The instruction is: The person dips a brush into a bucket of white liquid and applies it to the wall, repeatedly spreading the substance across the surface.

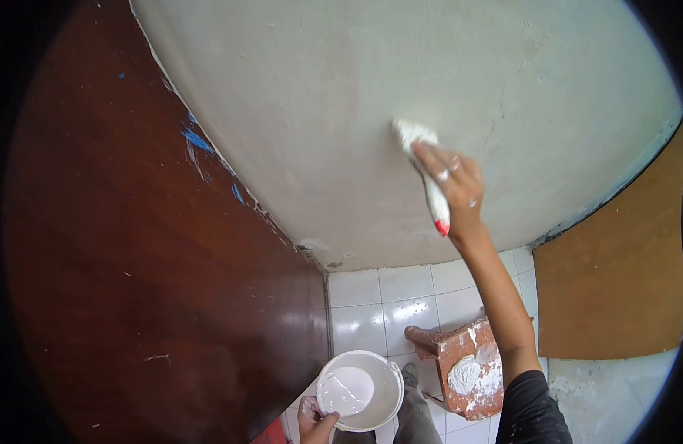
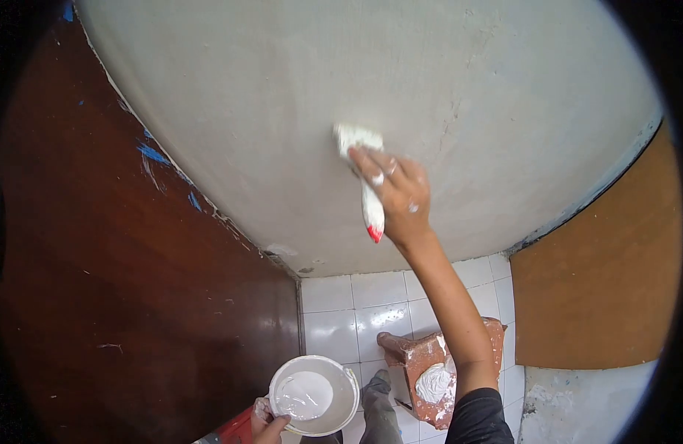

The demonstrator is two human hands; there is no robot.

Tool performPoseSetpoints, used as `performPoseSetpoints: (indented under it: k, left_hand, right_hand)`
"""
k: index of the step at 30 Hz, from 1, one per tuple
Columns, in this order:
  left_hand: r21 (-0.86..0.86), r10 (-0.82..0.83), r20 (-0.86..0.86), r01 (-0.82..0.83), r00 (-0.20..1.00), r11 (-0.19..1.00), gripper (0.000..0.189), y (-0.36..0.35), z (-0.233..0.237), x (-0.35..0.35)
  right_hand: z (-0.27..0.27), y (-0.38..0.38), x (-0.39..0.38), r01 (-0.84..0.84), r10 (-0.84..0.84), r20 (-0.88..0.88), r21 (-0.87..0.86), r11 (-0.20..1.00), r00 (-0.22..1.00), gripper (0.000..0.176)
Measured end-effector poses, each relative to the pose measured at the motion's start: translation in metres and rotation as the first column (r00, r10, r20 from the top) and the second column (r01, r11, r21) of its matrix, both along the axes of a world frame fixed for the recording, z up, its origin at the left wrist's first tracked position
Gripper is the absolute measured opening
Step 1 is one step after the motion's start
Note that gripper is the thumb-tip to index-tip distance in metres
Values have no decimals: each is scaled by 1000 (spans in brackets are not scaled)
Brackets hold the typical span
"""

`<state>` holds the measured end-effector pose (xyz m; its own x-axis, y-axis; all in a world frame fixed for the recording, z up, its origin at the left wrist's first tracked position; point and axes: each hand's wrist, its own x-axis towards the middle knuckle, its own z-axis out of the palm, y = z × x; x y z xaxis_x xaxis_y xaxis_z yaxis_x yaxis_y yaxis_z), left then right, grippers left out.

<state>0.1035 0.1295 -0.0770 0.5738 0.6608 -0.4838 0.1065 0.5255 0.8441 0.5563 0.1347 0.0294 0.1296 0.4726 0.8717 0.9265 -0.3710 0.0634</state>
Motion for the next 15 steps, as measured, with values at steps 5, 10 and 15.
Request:
performPoseSetpoints:
  k: [5,10,15]
  left_hand:
    - [98,-98,-71,104,993,990,56,2,-27,-12]
    - [86,52,-142,-40,988,995,52,-11,-58,-25]
    - [95,72,-113,-62,991,994,56,-11,-41,-30]
  right_hand:
    - [-73,13,-4,54,-56,70,23,998,996,40]
    - [-268,7,-11,-40,-26,-197,-327,944,980,50]
    - [-255,13,-19,-142,10,-330,-377,915,944,51]
